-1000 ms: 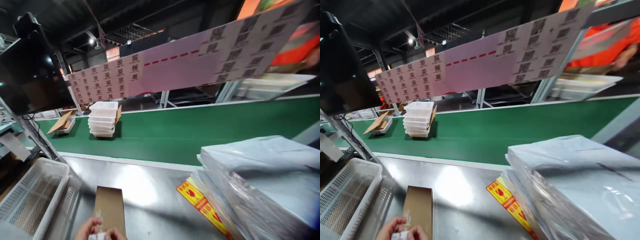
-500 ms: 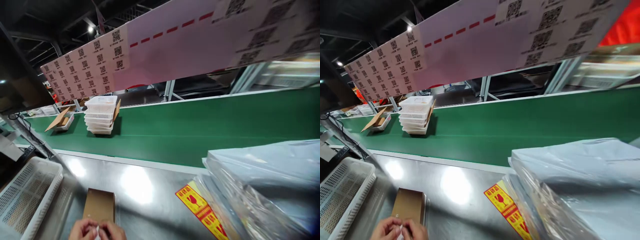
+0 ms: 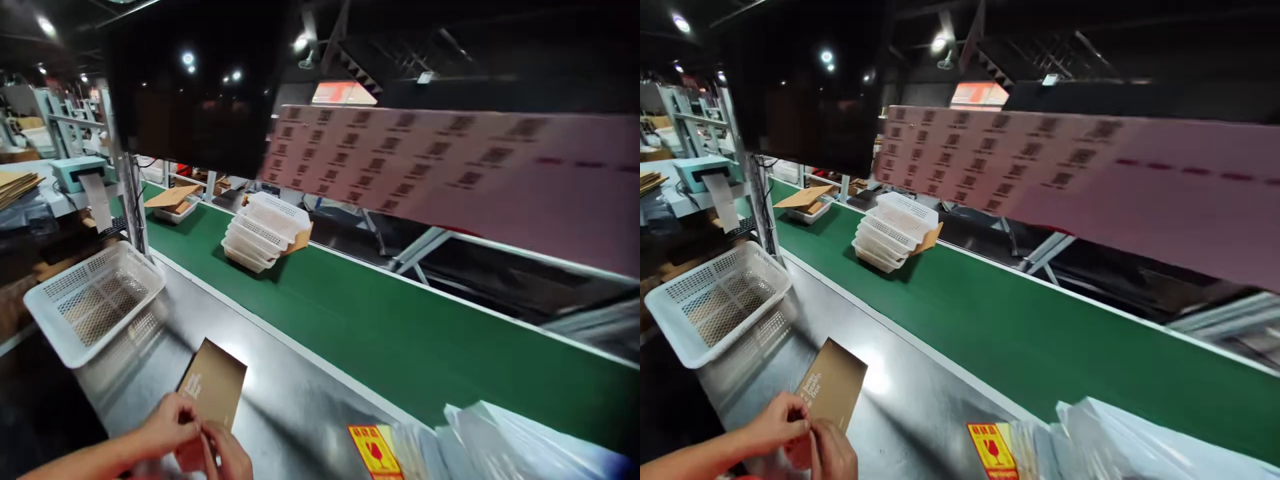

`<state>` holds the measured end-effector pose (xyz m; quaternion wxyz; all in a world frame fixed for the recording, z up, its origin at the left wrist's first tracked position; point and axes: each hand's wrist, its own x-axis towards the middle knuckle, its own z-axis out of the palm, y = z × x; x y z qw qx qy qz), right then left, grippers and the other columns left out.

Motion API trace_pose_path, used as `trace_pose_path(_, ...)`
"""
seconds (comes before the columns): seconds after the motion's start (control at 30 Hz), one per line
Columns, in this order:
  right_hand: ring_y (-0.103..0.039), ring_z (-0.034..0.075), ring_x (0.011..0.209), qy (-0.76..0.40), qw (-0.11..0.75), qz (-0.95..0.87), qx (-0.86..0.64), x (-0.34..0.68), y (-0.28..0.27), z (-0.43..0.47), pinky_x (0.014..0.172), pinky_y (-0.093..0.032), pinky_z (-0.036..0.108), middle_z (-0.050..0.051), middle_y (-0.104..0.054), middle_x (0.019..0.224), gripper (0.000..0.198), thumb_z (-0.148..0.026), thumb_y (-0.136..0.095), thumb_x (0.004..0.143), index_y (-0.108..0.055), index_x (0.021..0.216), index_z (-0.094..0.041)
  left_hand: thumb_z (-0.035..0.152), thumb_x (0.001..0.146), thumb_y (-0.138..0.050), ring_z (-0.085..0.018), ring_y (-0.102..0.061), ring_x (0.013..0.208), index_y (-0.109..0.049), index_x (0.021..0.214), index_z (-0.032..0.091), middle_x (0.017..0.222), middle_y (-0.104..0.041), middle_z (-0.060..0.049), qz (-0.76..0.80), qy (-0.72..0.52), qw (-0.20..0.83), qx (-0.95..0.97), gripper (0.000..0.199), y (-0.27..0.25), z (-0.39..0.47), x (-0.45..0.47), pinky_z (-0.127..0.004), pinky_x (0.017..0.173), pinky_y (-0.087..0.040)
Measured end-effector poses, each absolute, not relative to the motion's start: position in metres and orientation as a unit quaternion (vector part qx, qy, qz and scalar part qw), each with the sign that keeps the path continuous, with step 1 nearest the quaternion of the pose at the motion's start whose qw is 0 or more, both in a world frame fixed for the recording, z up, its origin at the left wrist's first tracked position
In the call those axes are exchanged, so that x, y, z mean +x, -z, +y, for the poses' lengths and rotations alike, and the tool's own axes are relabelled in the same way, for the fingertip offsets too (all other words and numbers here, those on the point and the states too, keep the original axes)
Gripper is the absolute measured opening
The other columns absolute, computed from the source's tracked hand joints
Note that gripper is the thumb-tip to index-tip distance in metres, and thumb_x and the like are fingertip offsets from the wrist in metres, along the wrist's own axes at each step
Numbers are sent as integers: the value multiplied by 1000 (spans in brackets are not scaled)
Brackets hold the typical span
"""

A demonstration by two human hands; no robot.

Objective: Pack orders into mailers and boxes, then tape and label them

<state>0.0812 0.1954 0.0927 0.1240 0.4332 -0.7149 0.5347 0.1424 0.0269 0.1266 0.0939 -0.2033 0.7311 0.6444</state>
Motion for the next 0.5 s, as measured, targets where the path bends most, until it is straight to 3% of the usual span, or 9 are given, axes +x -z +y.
trace_pose_path(0.27,-79,16,70,-416,77,-750,508,88,-133,179,67,-63,19,2,-80,84,24,-28,-51,111,-73,104,-23,40,59,-61,-17,-51,62,-63,68,19,61,-56,0,638,-733,54,-232,23,-131,13,161,-32,61,-38)
trace_pose_path(0.5,-80,19,77,-322,42,-764,557,84,-152,151,73,-64,23,2,-81,90,19,-27,-55,108,-72,102,-25,42,63,-59,-19,-51,63,-64,69,19,60,-54,1,613,-751,9,-247,25,-133,-10,175,-35,61,-38)
